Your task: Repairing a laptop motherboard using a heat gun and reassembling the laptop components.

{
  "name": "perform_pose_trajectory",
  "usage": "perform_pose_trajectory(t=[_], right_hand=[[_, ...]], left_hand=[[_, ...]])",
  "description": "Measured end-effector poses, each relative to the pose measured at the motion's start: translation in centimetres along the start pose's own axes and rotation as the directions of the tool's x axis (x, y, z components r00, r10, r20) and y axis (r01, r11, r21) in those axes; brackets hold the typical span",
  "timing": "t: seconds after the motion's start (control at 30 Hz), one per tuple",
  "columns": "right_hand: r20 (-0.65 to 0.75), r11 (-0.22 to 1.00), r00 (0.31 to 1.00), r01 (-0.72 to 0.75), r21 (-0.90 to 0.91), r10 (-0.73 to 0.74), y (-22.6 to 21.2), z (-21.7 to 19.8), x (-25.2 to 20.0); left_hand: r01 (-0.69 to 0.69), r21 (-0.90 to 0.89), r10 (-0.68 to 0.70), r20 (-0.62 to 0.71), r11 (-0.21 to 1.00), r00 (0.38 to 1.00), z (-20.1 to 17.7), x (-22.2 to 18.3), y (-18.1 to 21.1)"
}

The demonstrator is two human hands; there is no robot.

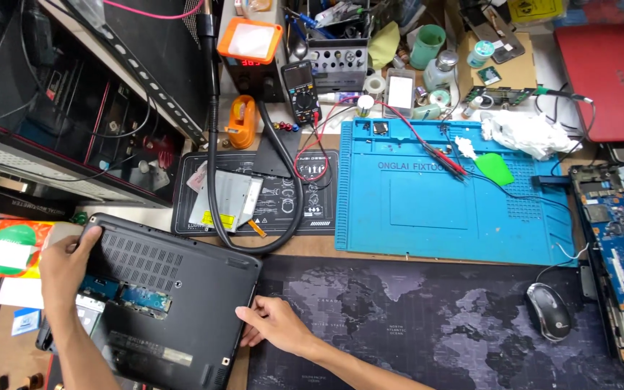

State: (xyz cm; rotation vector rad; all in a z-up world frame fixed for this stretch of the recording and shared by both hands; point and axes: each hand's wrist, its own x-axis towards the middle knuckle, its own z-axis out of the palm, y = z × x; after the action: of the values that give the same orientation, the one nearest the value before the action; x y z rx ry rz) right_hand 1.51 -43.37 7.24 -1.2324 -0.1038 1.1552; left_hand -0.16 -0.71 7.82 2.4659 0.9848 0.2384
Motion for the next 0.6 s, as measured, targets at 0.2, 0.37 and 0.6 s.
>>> perform_pose_trajectory(t=[0.2, 0.37, 0.6], right_hand=[[-0.091, 0.995, 0.992, 0.088, -0.037, -0.091, 0.1, -3.0, -1.0], [-0.297, 0.969, 0.937, 0.123, -0.216, -0.186, -2.7, -7.6, -3.3], [-0.63, 0.915, 0.703, 0.074, -0.398, -0.331, -3.5, -17.2, -7.0]], left_hand=[[-0.047, 0.136, 0.045, 0.014, 0.99, 0.999, -0.1, -1.2, 2.2], [-0.011, -0.069, 0.018, 0.098, 0.998, 0.995, 0.8, -3.3, 6.1], [0.048, -0.4, 0.066, 0.266, 0.915, 0.962, 5.0, -8.5, 16.5]])
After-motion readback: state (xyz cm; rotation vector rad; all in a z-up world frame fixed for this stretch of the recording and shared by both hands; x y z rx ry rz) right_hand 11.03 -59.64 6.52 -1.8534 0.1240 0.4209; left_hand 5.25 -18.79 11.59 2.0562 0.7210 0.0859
